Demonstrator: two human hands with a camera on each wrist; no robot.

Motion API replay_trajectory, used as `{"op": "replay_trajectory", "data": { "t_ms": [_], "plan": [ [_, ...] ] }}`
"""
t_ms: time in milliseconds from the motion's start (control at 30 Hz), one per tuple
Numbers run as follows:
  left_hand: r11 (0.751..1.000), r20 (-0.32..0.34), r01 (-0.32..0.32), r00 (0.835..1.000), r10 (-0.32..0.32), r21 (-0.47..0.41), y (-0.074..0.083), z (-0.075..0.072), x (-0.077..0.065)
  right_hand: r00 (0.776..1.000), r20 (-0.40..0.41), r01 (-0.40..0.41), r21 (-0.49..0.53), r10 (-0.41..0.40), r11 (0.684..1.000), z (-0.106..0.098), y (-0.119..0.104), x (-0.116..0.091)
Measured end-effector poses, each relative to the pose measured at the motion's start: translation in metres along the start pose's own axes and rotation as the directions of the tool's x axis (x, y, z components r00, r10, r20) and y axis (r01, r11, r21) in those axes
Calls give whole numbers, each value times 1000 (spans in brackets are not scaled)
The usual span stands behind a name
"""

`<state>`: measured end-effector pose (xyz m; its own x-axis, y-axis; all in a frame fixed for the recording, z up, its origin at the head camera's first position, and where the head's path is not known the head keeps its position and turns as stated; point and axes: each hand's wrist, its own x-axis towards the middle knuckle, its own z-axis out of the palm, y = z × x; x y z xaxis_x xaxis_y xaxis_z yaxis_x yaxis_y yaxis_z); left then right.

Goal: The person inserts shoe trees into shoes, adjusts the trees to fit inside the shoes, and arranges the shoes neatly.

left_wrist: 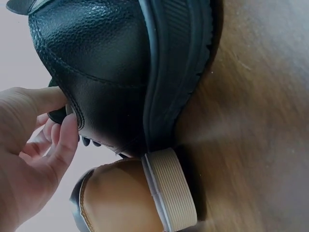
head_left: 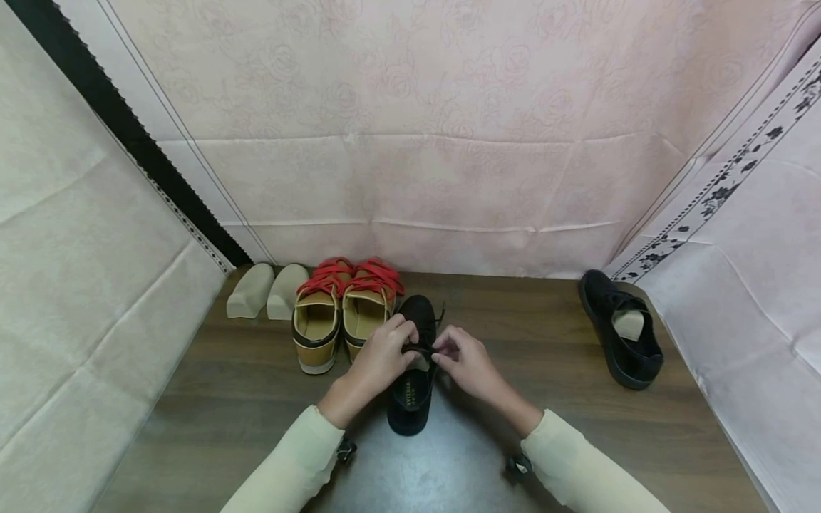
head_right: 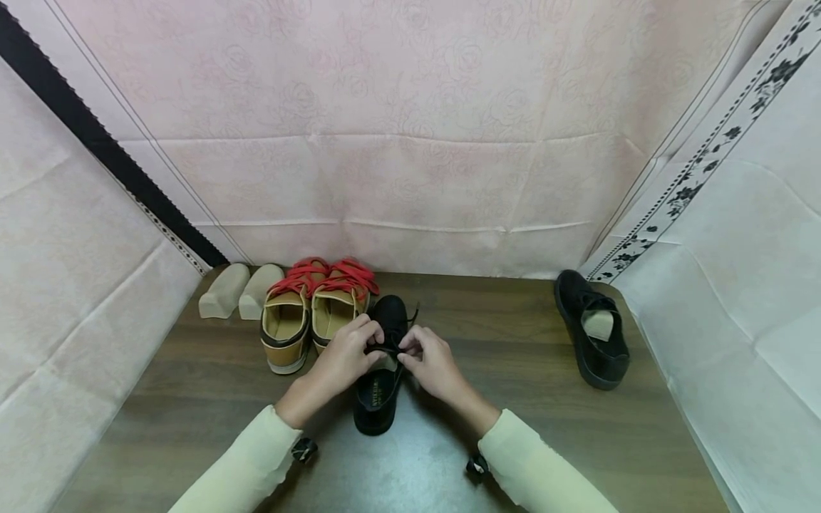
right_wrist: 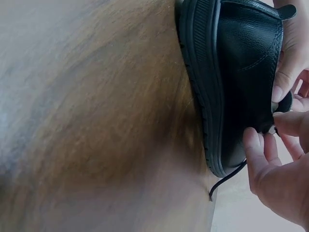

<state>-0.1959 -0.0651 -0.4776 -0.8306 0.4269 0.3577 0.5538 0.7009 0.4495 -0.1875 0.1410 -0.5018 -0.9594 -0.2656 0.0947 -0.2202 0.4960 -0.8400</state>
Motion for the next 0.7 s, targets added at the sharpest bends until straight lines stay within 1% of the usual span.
{"op": "replay_trajectory", "data": {
  "t_ms": [100, 200, 267, 333, 400, 467, 533, 633, 700],
  "plan": [
    [1000, -7, 8, 1000, -8, -14, -1, -1, -1, 1000, 9, 2, 0, -2, 1000, -2, 2, -2],
    [1000, -27, 0, 1000, -1, -17, -2, -3, -3, 999, 10, 33, 5, -33, 999, -6, 2, -6],
    [1000, -44, -8, 999, 7, -15, -3, -5, -5, 997, 3, 82, 4, -82, 997, -9, 1, -11],
    [1000, -59, -21, 998, 20, -17, -4, -7, -7, 987, -10, 162, 6, -162, 987, -11, 2, -17],
    [999, -67, -34, 997, 33, -20, -5, -11, -9, 962, -26, 271, -5, -271, 963, -11, 2, -23],
    [999, -74, -49, 996, 48, -16, -7, -14, -11, 924, -29, 380, -44, -382, 924, -12, 0, -28],
    [998, -83, -67, 994, 67, -3, -8, -18, -13, 878, -15, 476, -83, -479, 876, -12, -2, -33],
    [995, -102, -96, 990, 99, 36, -11, -22, -15, 816, 25, 576, -121, -577, 809, -9, -5, -37],
    [991, -111, -116, 986, 122, 64, -12, -25, -15, 778, 57, 628, -123, -626, 769, -6, -7, -39]
  ]
}}
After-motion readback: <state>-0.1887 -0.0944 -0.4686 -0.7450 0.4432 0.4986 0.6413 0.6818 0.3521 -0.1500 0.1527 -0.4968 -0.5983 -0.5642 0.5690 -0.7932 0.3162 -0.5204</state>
